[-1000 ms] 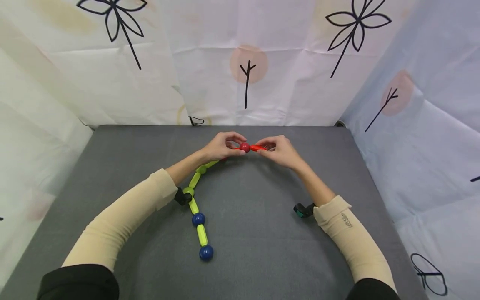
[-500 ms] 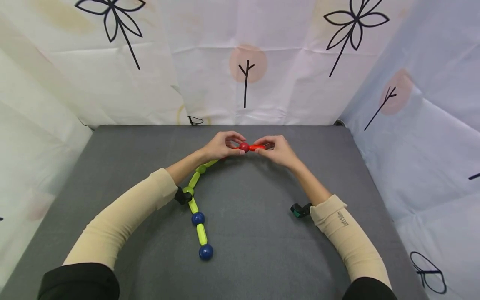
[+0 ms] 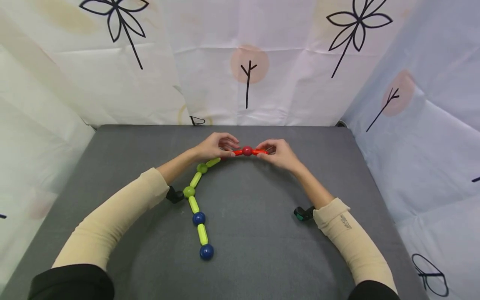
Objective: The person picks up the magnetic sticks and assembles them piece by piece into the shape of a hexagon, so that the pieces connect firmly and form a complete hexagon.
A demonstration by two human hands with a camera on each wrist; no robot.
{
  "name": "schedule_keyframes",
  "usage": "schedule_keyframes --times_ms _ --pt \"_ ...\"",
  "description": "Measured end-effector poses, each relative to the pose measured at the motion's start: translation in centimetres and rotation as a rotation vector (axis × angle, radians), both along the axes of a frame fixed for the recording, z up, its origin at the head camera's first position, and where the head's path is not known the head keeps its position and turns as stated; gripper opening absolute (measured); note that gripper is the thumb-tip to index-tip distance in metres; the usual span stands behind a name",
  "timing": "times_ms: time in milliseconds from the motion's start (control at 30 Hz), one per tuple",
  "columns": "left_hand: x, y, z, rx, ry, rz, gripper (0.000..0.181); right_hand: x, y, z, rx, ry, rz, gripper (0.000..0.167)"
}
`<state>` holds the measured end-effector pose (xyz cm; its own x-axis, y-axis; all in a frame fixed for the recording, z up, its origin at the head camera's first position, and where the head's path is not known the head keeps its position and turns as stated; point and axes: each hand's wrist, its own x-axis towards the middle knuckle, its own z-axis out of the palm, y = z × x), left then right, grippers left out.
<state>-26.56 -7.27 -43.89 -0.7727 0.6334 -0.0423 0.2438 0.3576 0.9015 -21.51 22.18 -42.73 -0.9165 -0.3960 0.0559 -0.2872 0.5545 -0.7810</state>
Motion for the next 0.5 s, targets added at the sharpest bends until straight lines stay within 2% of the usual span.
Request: schedule_keyframes --times_ms 167,300,433,500 --pt "0.8 -1.9 0.1 -0.09 0.082 -0.017 0.046 0.5 0.4 -0.3 0.104 0.0 0.015 0.025" --pt "1.9 -3.5 0.6 -0.15 0.182 -0.039 0.045 0.6 0.4 -0.6 0.162 -0.025 0.025 0.023" --pt "3.2 -4.8 1.3 -0.136 0.282 -0.071 0.041 0.8 0.3 -0.8 0.198 -0.038 0.044 0.022" --pt "4.2 -5.4 1.6 -0.122 0.284 -0.118 0.04 0.9 0.2 -0.9 0.208 -0.04 0.059 0.023"
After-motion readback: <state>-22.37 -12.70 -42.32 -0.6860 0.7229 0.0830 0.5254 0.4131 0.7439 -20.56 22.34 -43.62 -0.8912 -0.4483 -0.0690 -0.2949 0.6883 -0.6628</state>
